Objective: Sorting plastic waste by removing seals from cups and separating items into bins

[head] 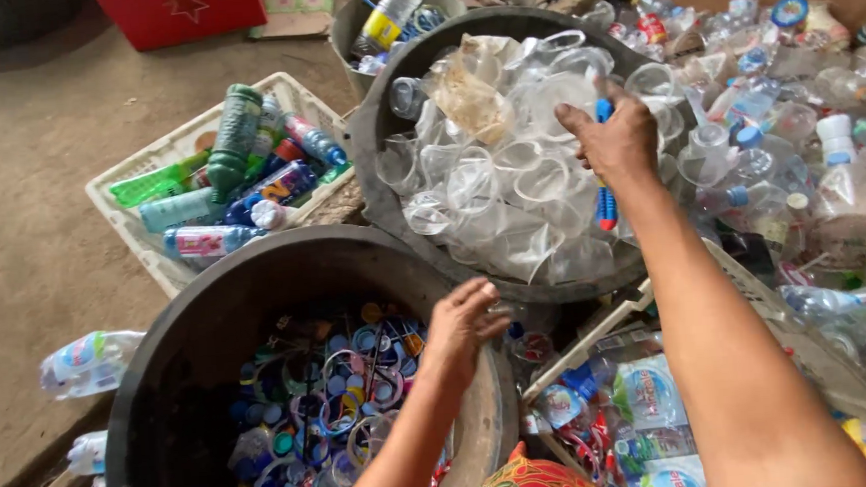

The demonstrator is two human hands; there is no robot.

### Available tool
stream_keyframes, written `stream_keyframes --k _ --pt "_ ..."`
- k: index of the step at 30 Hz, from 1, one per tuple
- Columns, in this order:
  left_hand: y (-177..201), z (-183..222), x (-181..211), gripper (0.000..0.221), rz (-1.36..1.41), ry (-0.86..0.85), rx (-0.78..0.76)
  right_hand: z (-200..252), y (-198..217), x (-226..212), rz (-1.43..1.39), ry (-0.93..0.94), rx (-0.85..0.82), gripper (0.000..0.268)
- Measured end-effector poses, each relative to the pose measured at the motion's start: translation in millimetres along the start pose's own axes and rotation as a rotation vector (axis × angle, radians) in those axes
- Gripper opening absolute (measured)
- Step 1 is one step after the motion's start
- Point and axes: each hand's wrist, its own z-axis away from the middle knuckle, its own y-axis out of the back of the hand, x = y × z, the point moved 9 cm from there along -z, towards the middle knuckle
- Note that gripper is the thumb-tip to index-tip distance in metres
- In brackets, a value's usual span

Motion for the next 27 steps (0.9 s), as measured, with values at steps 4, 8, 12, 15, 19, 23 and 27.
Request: stream_keyframes --k 4,8,12,15,19,23,27 --pt "2 -33 -75 0.06 0.15 0.151 0.041 79 21 1 -0.437 -0.59 -0.093 0.031" --pt "8 -36 -85 0.038 0.072 0.042 0.152 229 32 24 -0.784 -0.931 -0.114 0.024" --pt "3 -13 -49 0.035 0.008 0.031 0.137 311 -17 139 -0.648 -1.14 -0.185 0.041" --pt "-16 -15 -21 0.038 0.051 -0.014 0.102 292 -38 160 -0.637 -1.119 -0.016 0.046" --pt "-47 -30 21 0.047 0.149 -0.043 0.06 229 -54 140 -0.881 -0.999 0.222 0.034" --pt "-75 -93 53 0.05 0.141 -0.102 0.006 157 -94 150 -0.859 -0.948 0.219 0.028" --pt "-67 -66 97 0.045 -0.067 -0.228 0.047 98 -140 193 -0.94 -0.972 0.25 0.034"
